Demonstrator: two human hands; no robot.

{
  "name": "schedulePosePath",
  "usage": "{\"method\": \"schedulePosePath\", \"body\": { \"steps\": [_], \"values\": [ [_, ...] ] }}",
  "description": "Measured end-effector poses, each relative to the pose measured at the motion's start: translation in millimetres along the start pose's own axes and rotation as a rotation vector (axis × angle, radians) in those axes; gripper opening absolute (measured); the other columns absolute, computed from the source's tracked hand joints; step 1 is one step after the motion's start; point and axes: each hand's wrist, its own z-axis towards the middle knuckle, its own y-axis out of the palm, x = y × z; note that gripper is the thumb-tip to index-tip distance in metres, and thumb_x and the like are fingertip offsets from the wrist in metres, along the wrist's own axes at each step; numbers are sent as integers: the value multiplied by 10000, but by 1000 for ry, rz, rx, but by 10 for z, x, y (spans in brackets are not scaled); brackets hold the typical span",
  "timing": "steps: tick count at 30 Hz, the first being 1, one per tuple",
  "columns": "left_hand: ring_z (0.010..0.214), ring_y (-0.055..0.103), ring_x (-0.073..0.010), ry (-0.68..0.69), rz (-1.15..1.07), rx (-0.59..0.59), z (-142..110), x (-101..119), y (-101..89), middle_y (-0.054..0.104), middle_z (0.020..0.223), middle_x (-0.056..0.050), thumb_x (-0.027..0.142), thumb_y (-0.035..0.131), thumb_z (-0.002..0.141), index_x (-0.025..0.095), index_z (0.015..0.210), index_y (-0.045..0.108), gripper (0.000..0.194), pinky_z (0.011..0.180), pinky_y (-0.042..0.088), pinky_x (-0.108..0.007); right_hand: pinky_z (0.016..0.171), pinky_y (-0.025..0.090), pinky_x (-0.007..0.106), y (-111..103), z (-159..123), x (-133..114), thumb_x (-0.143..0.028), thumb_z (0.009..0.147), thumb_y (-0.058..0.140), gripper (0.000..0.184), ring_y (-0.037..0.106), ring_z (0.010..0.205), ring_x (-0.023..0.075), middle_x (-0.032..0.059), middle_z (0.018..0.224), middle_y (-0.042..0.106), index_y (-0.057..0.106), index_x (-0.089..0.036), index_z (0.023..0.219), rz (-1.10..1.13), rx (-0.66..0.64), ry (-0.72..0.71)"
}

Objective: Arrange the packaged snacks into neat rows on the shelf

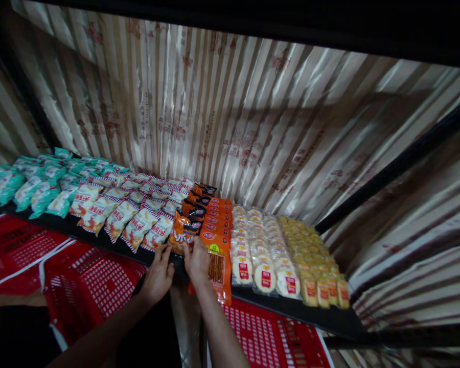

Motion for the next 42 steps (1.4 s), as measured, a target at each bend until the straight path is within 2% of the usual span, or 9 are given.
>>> {"method": "schedulePosePath", "body": {
  "steps": [6,12,20,23,26,30,35,38,42],
  "values": [
    [1215,467,-239,28,43,-6,41,75,-29,388,1339,-136,110,386,820,174,1368,350,553,964,470,-383,613,405,256,-8,13,-55,-348,862,480,155,593,676,169,23,751,632,530,-203,842,-10,-31,60],
    [1176,483,-278,101,90,-11,14,54,-30,366,1329,-161,143,409,840,162,1364,342,529,904,505,-430,694,427,251,48,-66,-33,-311,866,507,117,585,759,160,21,836,623,526,-199,895,12,-27,91],
    [1213,433,-300,207,186,-20,20,-12,-10,378,1285,-175,108,417,830,129,1353,339,529,931,482,-452,684,447,270,87,-95,-32,-259,838,560,85,587,761,170,25,873,614,539,-204,900,44,7,115],
    [1196,449,-292,201,189,-16,23,-17,-45,377,1283,-163,113,415,834,146,1348,349,519,902,503,-426,720,466,286,87,-147,-29,-289,839,563,170,595,803,178,40,930,620,545,-209,988,86,63,86],
    [1190,454,-284,201,192,-15,26,-3,-92,361,1300,-157,108,401,834,153,1356,346,527,869,522,-398,785,478,321,71,-225,-23,-372,846,558,347,590,922,204,78,1053,610,516,-203,1146,116,124,48],
    [1199,442,-277,216,185,-15,26,-5,-91,358,1293,-160,86,400,818,151,1383,308,576,865,523,-390,953,416,407,78,-255,-15,-454,862,509,493,495,1141,253,139,1198,562,480,-154,1252,136,223,27],
    [1158,474,-251,209,180,-4,-2,-42,-62,345,1304,-142,69,401,816,191,1394,313,598,870,518,-368,1007,375,405,103,-53,75,-371,937,279,433,497,1164,215,142,1214,569,523,-140,1211,323,312,128],
    [1143,480,-243,190,174,-24,2,-56,-51,351,1294,-141,66,397,816,183,1400,316,601,884,507,-357,971,408,386,99,181,160,-322,889,362,397,554,1105,216,146,1194,593,543,-134,1189,389,251,218],
    [1136,489,-235,163,187,-37,34,-64,-18,362,1293,-129,67,401,809,198,1408,314,620,911,488,-362,816,492,315,125,476,223,-182,772,491,395,647,874,187,92,1047,676,572,-172,1158,408,147,220]
  ]
}}
